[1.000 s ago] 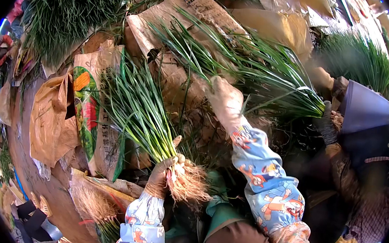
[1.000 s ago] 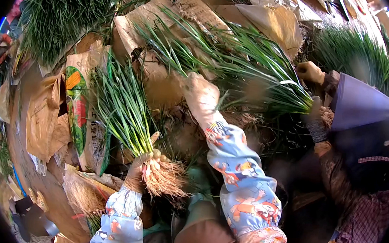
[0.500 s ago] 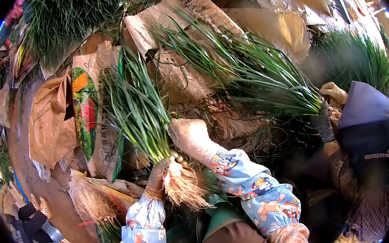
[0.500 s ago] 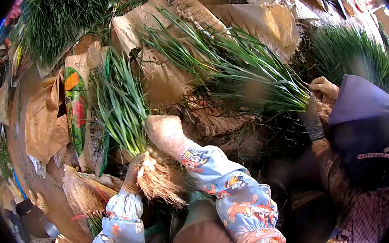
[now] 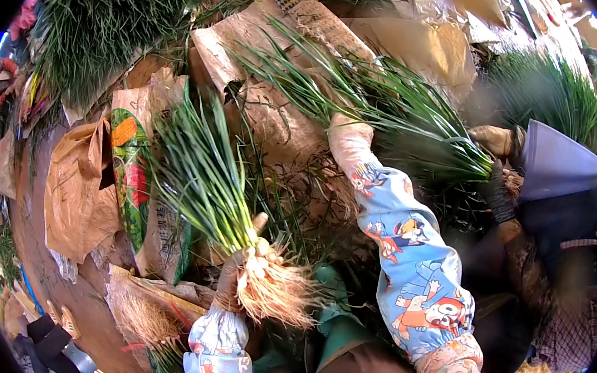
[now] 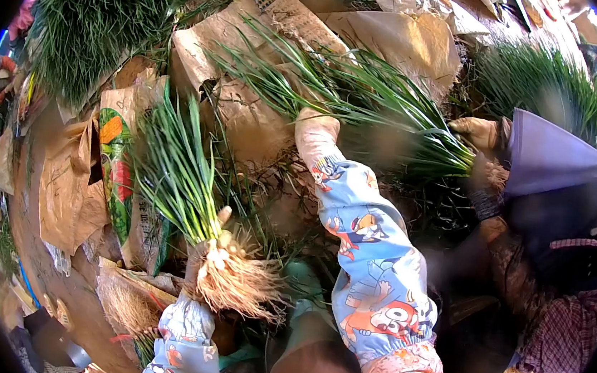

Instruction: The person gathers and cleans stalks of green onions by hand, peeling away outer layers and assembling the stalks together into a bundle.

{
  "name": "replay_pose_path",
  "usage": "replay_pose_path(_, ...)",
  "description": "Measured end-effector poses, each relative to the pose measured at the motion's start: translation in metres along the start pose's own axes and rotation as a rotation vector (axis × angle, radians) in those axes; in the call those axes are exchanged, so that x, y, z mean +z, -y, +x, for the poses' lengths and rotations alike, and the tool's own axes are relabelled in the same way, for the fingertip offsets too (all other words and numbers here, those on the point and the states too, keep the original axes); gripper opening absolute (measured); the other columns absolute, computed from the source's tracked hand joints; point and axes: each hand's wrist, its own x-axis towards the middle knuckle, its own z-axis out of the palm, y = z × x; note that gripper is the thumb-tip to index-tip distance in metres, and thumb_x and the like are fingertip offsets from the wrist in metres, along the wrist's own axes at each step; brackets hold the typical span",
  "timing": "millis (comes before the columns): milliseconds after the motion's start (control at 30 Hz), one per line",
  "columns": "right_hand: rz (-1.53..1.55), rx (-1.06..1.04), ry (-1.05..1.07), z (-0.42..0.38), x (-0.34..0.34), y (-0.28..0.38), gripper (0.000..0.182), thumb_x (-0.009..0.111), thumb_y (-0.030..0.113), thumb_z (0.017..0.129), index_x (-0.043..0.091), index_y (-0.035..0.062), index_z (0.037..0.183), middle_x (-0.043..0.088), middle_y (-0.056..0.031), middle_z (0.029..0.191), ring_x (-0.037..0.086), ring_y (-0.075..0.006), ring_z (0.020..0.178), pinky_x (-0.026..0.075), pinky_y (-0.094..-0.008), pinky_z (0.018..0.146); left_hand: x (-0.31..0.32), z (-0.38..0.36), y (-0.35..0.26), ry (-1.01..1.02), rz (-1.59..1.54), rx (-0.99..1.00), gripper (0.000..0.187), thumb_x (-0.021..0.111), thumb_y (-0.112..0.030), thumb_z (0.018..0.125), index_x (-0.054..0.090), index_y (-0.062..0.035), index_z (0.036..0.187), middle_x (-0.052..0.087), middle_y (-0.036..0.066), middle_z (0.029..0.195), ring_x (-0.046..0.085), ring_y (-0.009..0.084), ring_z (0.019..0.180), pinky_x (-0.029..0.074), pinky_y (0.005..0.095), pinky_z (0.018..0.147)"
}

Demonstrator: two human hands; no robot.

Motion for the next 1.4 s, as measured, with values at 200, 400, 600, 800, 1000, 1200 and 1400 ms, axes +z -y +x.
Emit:
replay_pose_path(200, 0.514, -0.269, 0.706, -0.084, -0.055, 0.005, 0.033, 0.054, 0.034, 0.08, 0.057, 0.0063, 0.098, 0.061, -0.0103, 0.063, 0.058, -0.0204, 0.049, 0.049, -0.0344, 0.062, -0.007, 0.014, 0.013, -0.149, 0.083, -0.074, 0.041, 0.06, -0.016, 0.079, 0.043, -0.0002, 0.112, 0.051, 0.008, 0.066, 0.053, 0.016, 0.06, 0.046, 0.0244, 0.05)
replay_pose_path(400, 1.448, 0.059, 0.948, -0.129, -0.031, 0.028, 0.026, 0.059, 0.019, 0.081, 0.053, -0.0027, 0.095, 0.057, -0.0098, 0.085, 0.053, -0.0104, 0.072, 0.043, -0.0252, 0.058, -0.012, 0.012, 0.02, -0.106, 0.014, -0.09, 0.033, 0.06, -0.014, 0.077, 0.048, -0.0033, 0.106, 0.056, 0.012, 0.096, 0.057, 0.0235, 0.083, 0.051, 0.0322, 0.066)
replay_pose_path(600, 1.53, -0.085, 1.091, -0.134, -0.023, 0.034, 0.017, 0.058, 0.02, 0.082, 0.054, 0.0055, 0.073, 0.045, 0.0032, 0.055, 0.041, -0.0072, 0.047, 0.035, -0.0227, 0.043, -0.016, -0.005, 0.004, 0.0, -0.142, -0.093, 0.038, 0.06, -0.017, 0.076, 0.046, -0.0032, 0.109, 0.055, 0.015, 0.099, 0.055, 0.0228, 0.089, 0.048, 0.0317, 0.078)
replay_pose_path(800, 0.357, -0.448, 0.163, -0.136, 0.022, 0.025, 0.015, 0.055, 0.022, 0.078, 0.054, 0.0079, 0.071, 0.056, -0.0087, 0.058, 0.057, -0.0261, 0.052, 0.045, -0.0352, 0.045, -0.011, -0.003, 0.017, 0.008, -0.177, 0.039, 0.027, 0.059, -0.013, 0.078, 0.049, -0.0049, 0.102, 0.05, 0.009, 0.097, 0.053, 0.0233, 0.085, 0.049, 0.0363, 0.072)
replay_pose_path(1000, 1.419, 0.106, 0.919, -0.13, -0.007, 0.018, 0.026, 0.055, 0.027, 0.084, 0.055, 0.0017, 0.088, 0.052, -0.003, 0.065, 0.045, -0.0081, 0.047, 0.038, -0.0223, 0.042, -0.016, 0.0, 0.02, -0.141, -0.032, -0.04, 0.028, 0.06, -0.011, 0.077, 0.05, -0.0005, 0.101, 0.054, 0.014, 0.096, 0.056, 0.0241, 0.082, 0.051, 0.0292, 0.058)
replay_pose_path(1200, 0.459, -0.553, 0.046, -0.147, 0.01, 0.038, 0.019, 0.055, 0.023, 0.076, 0.056, 0.0074, 0.066, 0.058, -0.0069, 0.06, 0.058, -0.0301, 0.053, 0.045, -0.0385, 0.048, -0.018, -0.009, 0.016, -0.128, -0.029, -0.032, 0.029, 0.062, -0.015, 0.076, 0.048, -0.0022, 0.098, 0.05, 0.008, 0.088, 0.053, 0.0203, 0.077, 0.048, 0.0304, 0.064)
replay_pose_path(1400, -0.03, -0.729, 0.172, -0.101, 0.037, -0.044, 0.022, 0.057, 0.023, 0.077, 0.059, 0.0059, 0.09, 0.061, -0.0119, 0.08, 0.061, -0.0246, 0.071, 0.049, -0.036, 0.063, 0.002, -0.018, 0.008, -0.024, -0.058, 0.017, 0.025, 0.062, -0.019, 0.076, 0.047, -0.0108, 0.094, 0.042, 0.003, 0.086, 0.046, 0.0182, 0.083, 0.04, 0.0338, 0.077)
